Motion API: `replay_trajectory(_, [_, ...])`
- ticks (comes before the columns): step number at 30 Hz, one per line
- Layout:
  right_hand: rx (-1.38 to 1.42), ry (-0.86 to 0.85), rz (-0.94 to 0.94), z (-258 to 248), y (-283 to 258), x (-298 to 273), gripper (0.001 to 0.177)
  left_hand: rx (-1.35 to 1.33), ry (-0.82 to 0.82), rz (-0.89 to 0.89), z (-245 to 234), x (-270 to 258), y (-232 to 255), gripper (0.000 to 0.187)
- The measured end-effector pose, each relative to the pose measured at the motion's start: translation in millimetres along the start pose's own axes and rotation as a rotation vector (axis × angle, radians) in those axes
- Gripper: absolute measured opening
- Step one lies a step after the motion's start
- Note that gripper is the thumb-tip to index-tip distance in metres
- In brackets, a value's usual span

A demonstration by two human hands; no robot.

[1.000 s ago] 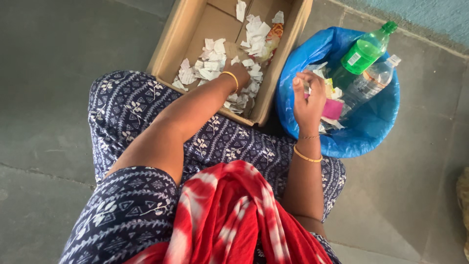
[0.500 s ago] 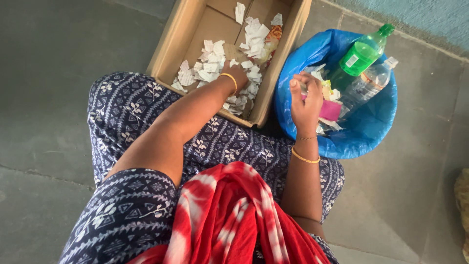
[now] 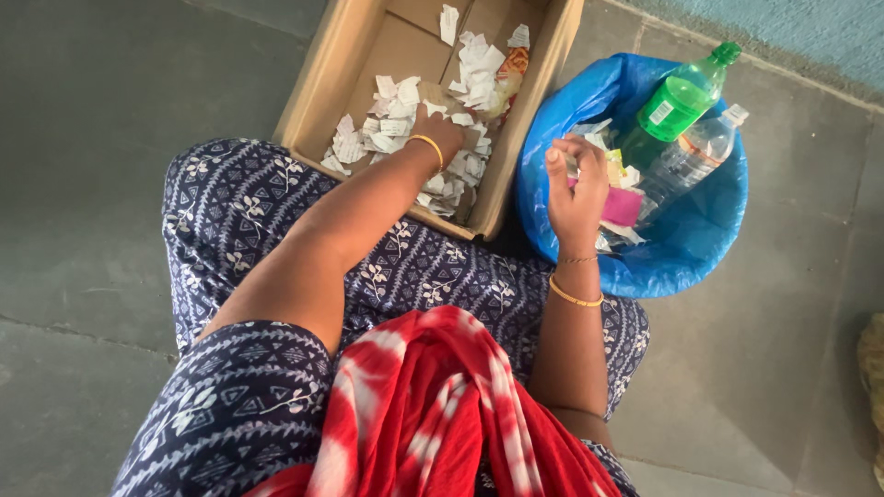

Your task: The person sits on the floor and sorts small pieces of paper and plastic from a cardboard box into a blue plastic bag. They handle items one at a time, occasionally unfolding or separating pieces before placing them into the bag.

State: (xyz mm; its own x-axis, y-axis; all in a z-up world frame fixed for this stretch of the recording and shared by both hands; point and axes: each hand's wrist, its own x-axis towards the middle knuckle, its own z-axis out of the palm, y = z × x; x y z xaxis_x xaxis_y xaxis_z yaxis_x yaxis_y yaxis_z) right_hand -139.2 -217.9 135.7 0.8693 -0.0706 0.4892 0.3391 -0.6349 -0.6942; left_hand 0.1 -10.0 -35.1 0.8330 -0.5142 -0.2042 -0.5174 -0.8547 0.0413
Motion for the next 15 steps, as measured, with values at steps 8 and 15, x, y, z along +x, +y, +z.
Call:
replay_trajectory(8, [-0.031,0.015,0.009,-1,4,1,0.028,-0.493,0.078,-0.178,-21,2,-18,0.021])
replay_trajectory(15, [-0.104,-0.019,-0.049,8,-1,1,0.024,-0.974,0.325,-0.017,-28,3,-25,0.025])
